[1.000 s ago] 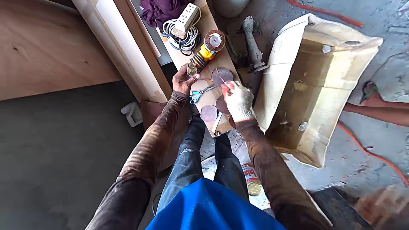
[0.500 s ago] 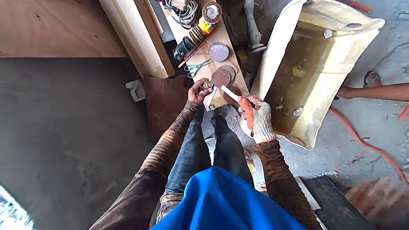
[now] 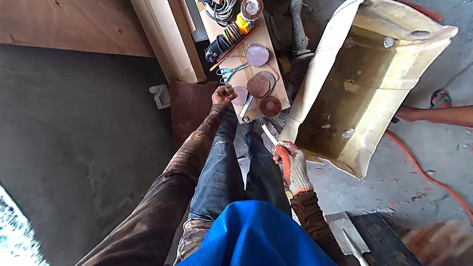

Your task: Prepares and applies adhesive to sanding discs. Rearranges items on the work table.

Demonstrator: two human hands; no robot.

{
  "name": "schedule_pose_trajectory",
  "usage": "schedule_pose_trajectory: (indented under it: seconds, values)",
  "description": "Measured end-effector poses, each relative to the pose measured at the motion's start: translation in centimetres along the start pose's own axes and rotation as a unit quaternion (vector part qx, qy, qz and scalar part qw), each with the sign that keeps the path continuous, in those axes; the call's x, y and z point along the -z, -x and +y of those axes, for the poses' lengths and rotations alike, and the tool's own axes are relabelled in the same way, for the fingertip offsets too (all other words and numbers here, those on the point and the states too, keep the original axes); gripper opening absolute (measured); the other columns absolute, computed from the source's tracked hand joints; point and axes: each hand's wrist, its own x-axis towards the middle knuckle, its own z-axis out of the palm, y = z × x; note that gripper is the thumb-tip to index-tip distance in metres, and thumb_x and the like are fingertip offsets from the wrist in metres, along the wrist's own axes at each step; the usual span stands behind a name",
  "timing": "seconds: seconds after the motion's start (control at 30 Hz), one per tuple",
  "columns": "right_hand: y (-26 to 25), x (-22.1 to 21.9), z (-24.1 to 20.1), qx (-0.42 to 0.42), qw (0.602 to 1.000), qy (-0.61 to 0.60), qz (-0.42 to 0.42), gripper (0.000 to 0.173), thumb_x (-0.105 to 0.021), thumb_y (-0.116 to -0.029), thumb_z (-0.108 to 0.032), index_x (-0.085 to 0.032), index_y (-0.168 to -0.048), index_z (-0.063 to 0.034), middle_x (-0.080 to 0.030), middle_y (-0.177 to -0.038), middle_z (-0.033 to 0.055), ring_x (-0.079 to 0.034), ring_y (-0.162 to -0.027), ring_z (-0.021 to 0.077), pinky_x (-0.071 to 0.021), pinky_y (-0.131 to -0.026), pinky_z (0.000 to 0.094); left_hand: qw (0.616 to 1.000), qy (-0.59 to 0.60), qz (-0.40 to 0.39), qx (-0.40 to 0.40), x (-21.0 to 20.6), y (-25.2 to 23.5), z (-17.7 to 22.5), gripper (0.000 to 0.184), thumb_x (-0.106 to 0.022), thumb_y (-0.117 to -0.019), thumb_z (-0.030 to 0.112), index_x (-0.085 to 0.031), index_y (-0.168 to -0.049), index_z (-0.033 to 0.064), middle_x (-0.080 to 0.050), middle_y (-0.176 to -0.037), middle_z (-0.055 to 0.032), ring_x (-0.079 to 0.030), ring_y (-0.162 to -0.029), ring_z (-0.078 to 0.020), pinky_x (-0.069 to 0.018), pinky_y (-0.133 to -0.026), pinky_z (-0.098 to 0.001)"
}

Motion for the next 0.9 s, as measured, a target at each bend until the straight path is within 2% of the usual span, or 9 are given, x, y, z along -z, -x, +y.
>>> schedule_pose_trajectory:
  seconds: [0.13, 0.2, 0.27, 0.4, 0.53, 0.67, 0.77, 0.83, 0.9]
  values:
    - [-0.1, -1.0, 2.5, 0.017, 1.000, 0.012, 0.015, 0.020, -0.064, -0.0975, -0.013, -0.073, -0.113, -0.0030, -0.076, -0.094, 0.0073, -0.073, -0.079, 0.0163, -0.0639, -0.072, 0.0338, 0.994, -0.088, -0.060, -0.003, -2.4, -3.7, 3.0, 0.048, -0.081, -0.0832, 0.019, -0.068, -0.127, 0.0039, -0.069, -0.124, -0.0179, -0.067, -0.116, -0.0295, -0.0520, -0.104, -0.0493]
    - [0.0, -1.2, 3.5, -0.001, 0.999, -0.020, 0.038, 0.020, -0.066, -0.0965, -0.014, -0.074, -0.112, -0.0038, -0.075, -0.095, 0.0075, -0.073, -0.083, 0.0161, -0.0630, -0.076, 0.0344, 0.993, -0.109, -0.052, -0.002, -4.0, -5.2, 3.5, 0.050, -0.082, -0.0816, 0.017, -0.069, -0.128, 0.0052, -0.067, -0.128, -0.0181, -0.065, -0.118, -0.0301, -0.0518, -0.103, -0.0486]
    - [-0.2, -1.3, 3.8, -0.042, 0.993, -0.095, 0.055, 0.021, -0.066, -0.0960, -0.011, -0.072, -0.113, -0.0004, -0.074, -0.096, 0.0103, -0.072, -0.086, 0.0184, -0.0618, -0.077, 0.0352, 0.992, -0.120, -0.032, 0.013, -5.5, -6.6, 3.7, 0.053, -0.085, -0.0783, 0.015, -0.069, -0.128, 0.0073, -0.064, -0.131, -0.0184, -0.063, -0.118, -0.0306, -0.0498, -0.104, -0.0485]
    - [-0.4, -0.6, 4.1, -0.111, 0.969, -0.219, 0.035, 0.029, -0.065, -0.0978, -0.009, -0.064, -0.123, 0.0034, -0.073, -0.096, 0.0148, -0.072, -0.084, 0.0218, -0.0619, -0.074, 0.0362, 0.987, -0.157, -0.031, 0.034, -6.7, -7.5, 3.2, 0.052, -0.083, -0.0792, 0.015, -0.070, -0.129, 0.0156, -0.069, -0.129, -0.0111, -0.066, -0.116, -0.0263, -0.0492, -0.104, -0.0479]
    - [-0.8, -0.3, 4.3, -0.128, 0.942, -0.311, 0.012, 0.032, -0.059, -0.0995, -0.004, -0.056, -0.130, 0.0047, -0.072, -0.104, 0.0200, -0.073, -0.090, 0.0275, -0.0632, -0.079, 0.0417, 0.980, -0.180, -0.073, 0.040, -6.8, -7.8, 3.0, 0.054, -0.082, -0.0802, 0.017, -0.068, -0.132, 0.0180, -0.072, -0.123, -0.0089, -0.068, -0.114, -0.0271, -0.0510, -0.103, -0.0524]
    - [-1.7, -0.9, 4.0, -0.135, 0.943, -0.304, 0.008, 0.031, -0.057, -0.1015, -0.004, -0.055, -0.131, 0.0057, -0.073, -0.109, 0.0217, -0.074, -0.094, 0.0294, -0.0637, -0.082, 0.0421, 0.985, -0.142, -0.088, 0.037, -5.5, -6.6, 2.2, 0.069, -0.081, -0.0777, 0.005, -0.059, -0.143, 0.0110, -0.065, -0.136, -0.0131, -0.066, -0.118, -0.0288, -0.0549, -0.099, -0.0483]
    - [-3.0, -2.1, 3.1, -0.142, 0.954, -0.264, 0.010, 0.027, -0.061, -0.0992, -0.005, -0.061, -0.125, 0.0043, -0.072, -0.108, 0.0181, -0.072, -0.095, 0.0247, -0.0618, -0.083, 0.0382, 0.988, -0.140, -0.025, 0.052, -3.4, -4.2, 0.5, 0.058, -0.077, -0.0856, 0.011, -0.059, -0.141, 0.0048, -0.065, -0.134, -0.0164, -0.064, -0.120, -0.0289, -0.0518, -0.104, -0.0467]
    - [-3.8, -3.1, 2.2, -0.138, 0.966, -0.218, 0.026, 0.023, -0.068, -0.0948, -0.005, -0.067, -0.117, 0.0024, -0.073, -0.103, 0.0146, -0.070, -0.091, 0.0208, -0.0604, -0.080, 0.0354, 0.982, -0.142, 0.038, 0.119, -2.5, -2.1, -1.0, 0.049, -0.077, -0.0868, 0.018, -0.064, -0.132, 0.0038, -0.067, -0.126, -0.0172, -0.064, -0.118, -0.0287, -0.0500, -0.105, -0.0468]
    - [-4.4, -3.8, 1.4, -0.118, 0.979, -0.165, 0.029, 0.020, -0.072, -0.0910, -0.006, -0.071, -0.110, -0.0001, -0.073, -0.099, 0.0111, -0.069, -0.087, 0.0177, -0.0593, -0.077, 0.0330, 0.966, -0.144, 0.039, 0.211, -2.3, -0.6, -2.5, 0.050, -0.077, -0.0878, 0.026, -0.063, -0.131, 0.0045, -0.065, -0.126, -0.0183, -0.062, -0.118, -0.0315, -0.0490, -0.103, -0.0507]
